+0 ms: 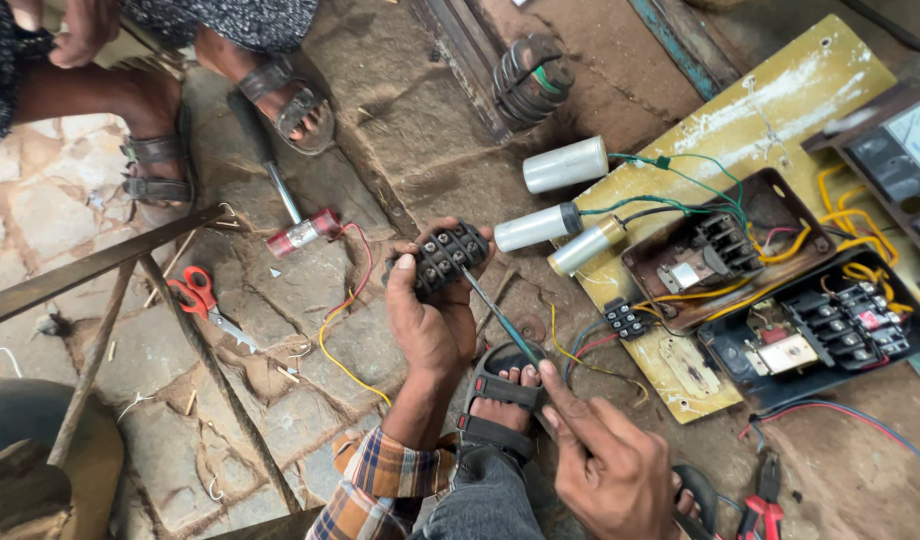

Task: The person repairs an electrical panel by using a screwdriver and pliers to remove a terminal block, strip wires, and connect them to the block. The person then secures the wires with screws.

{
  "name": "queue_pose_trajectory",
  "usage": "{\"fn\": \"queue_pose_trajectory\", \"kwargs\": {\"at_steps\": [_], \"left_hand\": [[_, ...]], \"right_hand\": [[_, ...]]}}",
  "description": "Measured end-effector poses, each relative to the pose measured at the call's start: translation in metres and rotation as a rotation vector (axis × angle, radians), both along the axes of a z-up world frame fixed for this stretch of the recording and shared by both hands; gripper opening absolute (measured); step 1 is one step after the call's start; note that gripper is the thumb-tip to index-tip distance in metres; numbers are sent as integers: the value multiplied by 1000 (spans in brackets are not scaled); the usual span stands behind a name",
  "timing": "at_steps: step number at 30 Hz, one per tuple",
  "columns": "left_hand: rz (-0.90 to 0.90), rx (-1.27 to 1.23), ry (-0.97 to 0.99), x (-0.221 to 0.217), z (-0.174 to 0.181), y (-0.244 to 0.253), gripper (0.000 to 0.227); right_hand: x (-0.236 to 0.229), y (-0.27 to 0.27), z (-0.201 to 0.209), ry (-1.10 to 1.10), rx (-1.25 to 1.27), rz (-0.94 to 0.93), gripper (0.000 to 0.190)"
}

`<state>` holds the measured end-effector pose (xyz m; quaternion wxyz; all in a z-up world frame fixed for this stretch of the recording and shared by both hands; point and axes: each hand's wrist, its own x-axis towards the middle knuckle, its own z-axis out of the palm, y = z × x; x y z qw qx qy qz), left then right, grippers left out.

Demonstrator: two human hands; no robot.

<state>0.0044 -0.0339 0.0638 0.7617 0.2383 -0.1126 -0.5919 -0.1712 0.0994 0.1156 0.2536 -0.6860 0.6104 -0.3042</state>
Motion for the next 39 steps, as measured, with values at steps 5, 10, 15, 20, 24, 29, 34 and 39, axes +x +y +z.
{"fn": "queue_pose_trajectory", "kwargs": {"at_steps": [5,10,15,20,24,29,34,39], "left_hand": [[-12,60,107,-1,7,-2,17],[28,70,103,24,10,-16,26],[-288,102,20,37,-6,-2,34],[-812,241,-268,0,-40,60,40],[-671,531,-417,-9,-74,81,33],[-448,631,-519,-9,-86,89,33],[31,638,-708,74,-60,30,34],[-195,578,-1120,90,-59,36,29]], "right_hand": [[15,5,-28,-1224,767,-281,49],[0,-1,-33,-1144,700,-257,42],[-22,-18,-38,-859,561,-221,32],[-21,-21,-63,-468,577,-67,30],[-19,-22,-73,-523,734,-2,34],[-6,-13,-83,-557,744,-31,31],[-46,2,-117,-400,624,116,35],[-63,36,-184,63,574,-135,27]]}}
